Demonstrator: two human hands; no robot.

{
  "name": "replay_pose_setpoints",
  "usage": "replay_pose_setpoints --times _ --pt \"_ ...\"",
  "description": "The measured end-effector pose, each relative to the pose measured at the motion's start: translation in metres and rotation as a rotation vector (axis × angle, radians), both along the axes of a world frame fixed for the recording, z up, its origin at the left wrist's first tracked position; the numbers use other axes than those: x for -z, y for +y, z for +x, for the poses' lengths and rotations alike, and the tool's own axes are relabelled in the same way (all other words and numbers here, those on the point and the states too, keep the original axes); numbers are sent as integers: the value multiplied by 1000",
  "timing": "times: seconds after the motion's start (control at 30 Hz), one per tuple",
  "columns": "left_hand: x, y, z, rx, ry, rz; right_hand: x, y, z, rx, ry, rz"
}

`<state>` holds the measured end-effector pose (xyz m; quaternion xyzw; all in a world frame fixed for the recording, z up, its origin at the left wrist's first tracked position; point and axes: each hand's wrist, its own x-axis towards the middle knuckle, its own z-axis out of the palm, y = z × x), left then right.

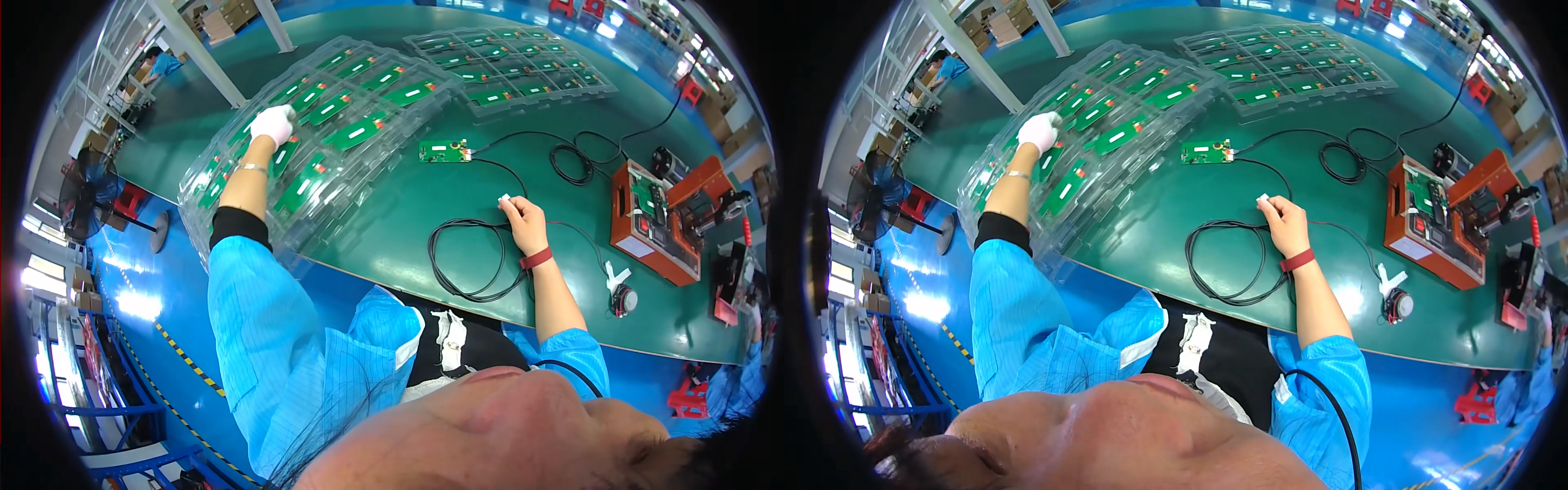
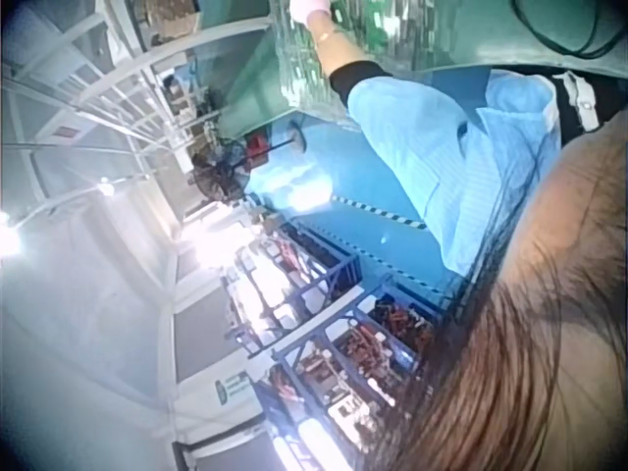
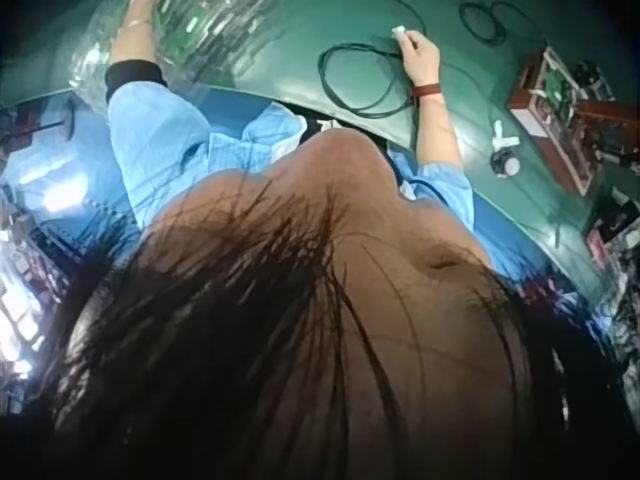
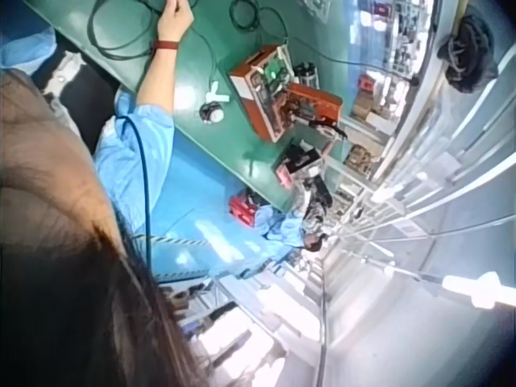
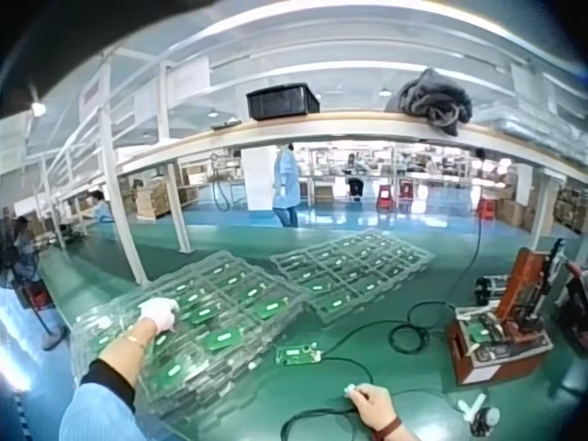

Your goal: Testing circuit boards by connecting them to a cable and observing the digital display before sorting them.

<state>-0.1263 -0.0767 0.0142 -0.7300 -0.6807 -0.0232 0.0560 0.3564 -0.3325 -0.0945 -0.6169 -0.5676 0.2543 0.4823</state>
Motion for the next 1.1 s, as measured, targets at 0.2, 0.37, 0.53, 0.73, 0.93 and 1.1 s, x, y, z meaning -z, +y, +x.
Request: replay_pose_setpoints --times 0.2,0.37,0.53,0.73,0.93,1.1 --pt "14 40 63 44 -81 43 0 -1 -2 -19 -7 -8" --pt "30 44 112 92 -135 309 -1 0 -5 -46 -3 -21" --pt "8 -16 191 494 -260 57 2 -1 -1 -54 -40 -49" --pt "14 -77 234 641 167 126 1 -2 0 -42 -59 -25" --pt "22 -102 213 672 135 261 2 -1 -5 -59 -11 34" --pt "29 -102 199 655 134 236 -3 -3 -5 -26 -11 -26"
